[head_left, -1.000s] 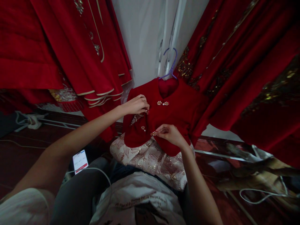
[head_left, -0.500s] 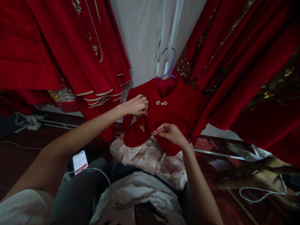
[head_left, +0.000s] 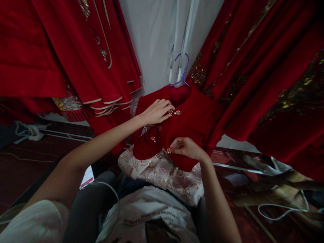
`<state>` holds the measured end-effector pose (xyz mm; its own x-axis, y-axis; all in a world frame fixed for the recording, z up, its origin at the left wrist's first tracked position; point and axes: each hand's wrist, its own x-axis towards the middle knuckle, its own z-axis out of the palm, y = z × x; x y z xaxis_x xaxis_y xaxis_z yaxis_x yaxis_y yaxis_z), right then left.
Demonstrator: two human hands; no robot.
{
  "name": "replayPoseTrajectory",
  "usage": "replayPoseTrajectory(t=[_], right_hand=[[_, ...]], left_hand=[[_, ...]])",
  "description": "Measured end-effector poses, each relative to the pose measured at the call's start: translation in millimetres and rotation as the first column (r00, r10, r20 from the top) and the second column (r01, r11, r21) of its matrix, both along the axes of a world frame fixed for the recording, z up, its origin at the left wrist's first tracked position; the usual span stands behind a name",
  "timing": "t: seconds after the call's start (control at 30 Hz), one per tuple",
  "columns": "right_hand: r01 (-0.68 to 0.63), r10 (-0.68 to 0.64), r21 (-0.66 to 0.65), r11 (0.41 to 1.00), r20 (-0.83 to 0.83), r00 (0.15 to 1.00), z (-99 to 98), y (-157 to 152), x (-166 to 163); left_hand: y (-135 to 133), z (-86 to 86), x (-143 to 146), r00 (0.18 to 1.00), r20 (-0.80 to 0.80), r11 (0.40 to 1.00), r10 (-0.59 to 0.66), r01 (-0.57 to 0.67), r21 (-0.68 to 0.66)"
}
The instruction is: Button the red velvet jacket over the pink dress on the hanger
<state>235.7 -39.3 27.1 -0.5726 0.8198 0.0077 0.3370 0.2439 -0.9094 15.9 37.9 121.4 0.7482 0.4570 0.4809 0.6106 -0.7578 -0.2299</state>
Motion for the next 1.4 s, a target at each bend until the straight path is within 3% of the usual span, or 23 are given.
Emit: replayPoseTrajectory(t=[0.17, 0.37, 0.5, 0.57, 0.67, 0.7, 0.77, 0.83, 0.93, 1.07, 1.23, 1.4], right_hand=[[0.007, -0.007, 0.0, 1.0, 0.009, 1.0, 6.1, -3.7, 7.7], [0.041, -0.041, 0.079, 0.996, -0.001, 0.999, 11.0, -2.9, 17.3], [0.225, -0.209, 0.183, 0.957, -0.102, 0.972, 25.4, -2.4, 24.1], [0.371, -0.321, 0.226, 0.901, -0.228, 0.919, 38.9, 1.2, 22.6], [0.568, -0.423, 0.258, 0.782, -0.45, 0.786, 60.1, 13.2, 3.4], [0.587, -0.415, 0.257, 0.768, -0.497, 0.762, 64.8, 18.2, -8.4], [0.52, -0.344, 0.253, 0.816, -0.511, 0.788, 67.5, 27.6, -37.3], [0.499, -0.356, 0.251, 0.829, -0.451, 0.818, 61.1, 33.6, -66.4], [0.604, -0.514, 0.351, 0.715, -0.322, 0.795, 42.5, 34.8, -90.7], [0.651, -0.671, 0.587, 0.482, -0.23, 0.705, 27.7, 32.4, -69.2], [0.583, -0.823, 0.763, 0.279, -0.124, 0.555, 41.5, 40.0, 0.2], [0.472, -0.896, 0.873, 0.12, -0.11, 0.431, 63.7, 52.2, 56.1]], left_hand=[[7.6, -5.0, 25.4, 0.998, 0.055, 1.0, 0.011, -0.012, 0.022], [20.6, -9.5, 26.6, 0.996, 0.032, 0.985, -0.082, 0.076, 0.156], [27.3, -6.6, 22.5, 0.987, -0.049, 0.968, -0.154, 0.161, 0.195], [28.7, -4.4, 19.6, 0.986, -0.065, 0.971, -0.155, 0.165, 0.174], [25.6, -3.7, 13.7, 0.997, -0.035, 0.988, -0.069, 0.073, 0.133], [23.1, -5.2, 11.6, 1.0, 0.007, 0.992, -0.017, 0.016, 0.123], [17.3, -11.5, 8.0, 0.986, 0.138, 0.987, 0.096, -0.112, 0.113], [12.6, -21.4, 5.3, 0.937, 0.292, 0.967, 0.194, -0.232, 0.103], [13.7, -37.0, -0.7, 0.811, 0.502, 0.927, 0.301, -0.373, 0.046], [29.2, -43.5, -21.4, 0.688, 0.627, 0.912, 0.367, -0.399, -0.095], [37.1, -24.6, -63.4, 0.63, 0.653, 0.897, 0.42, -0.398, -0.193], [42.8, -2.6, -93.8, 0.548, 0.604, 0.814, 0.578, -0.435, -0.385]])
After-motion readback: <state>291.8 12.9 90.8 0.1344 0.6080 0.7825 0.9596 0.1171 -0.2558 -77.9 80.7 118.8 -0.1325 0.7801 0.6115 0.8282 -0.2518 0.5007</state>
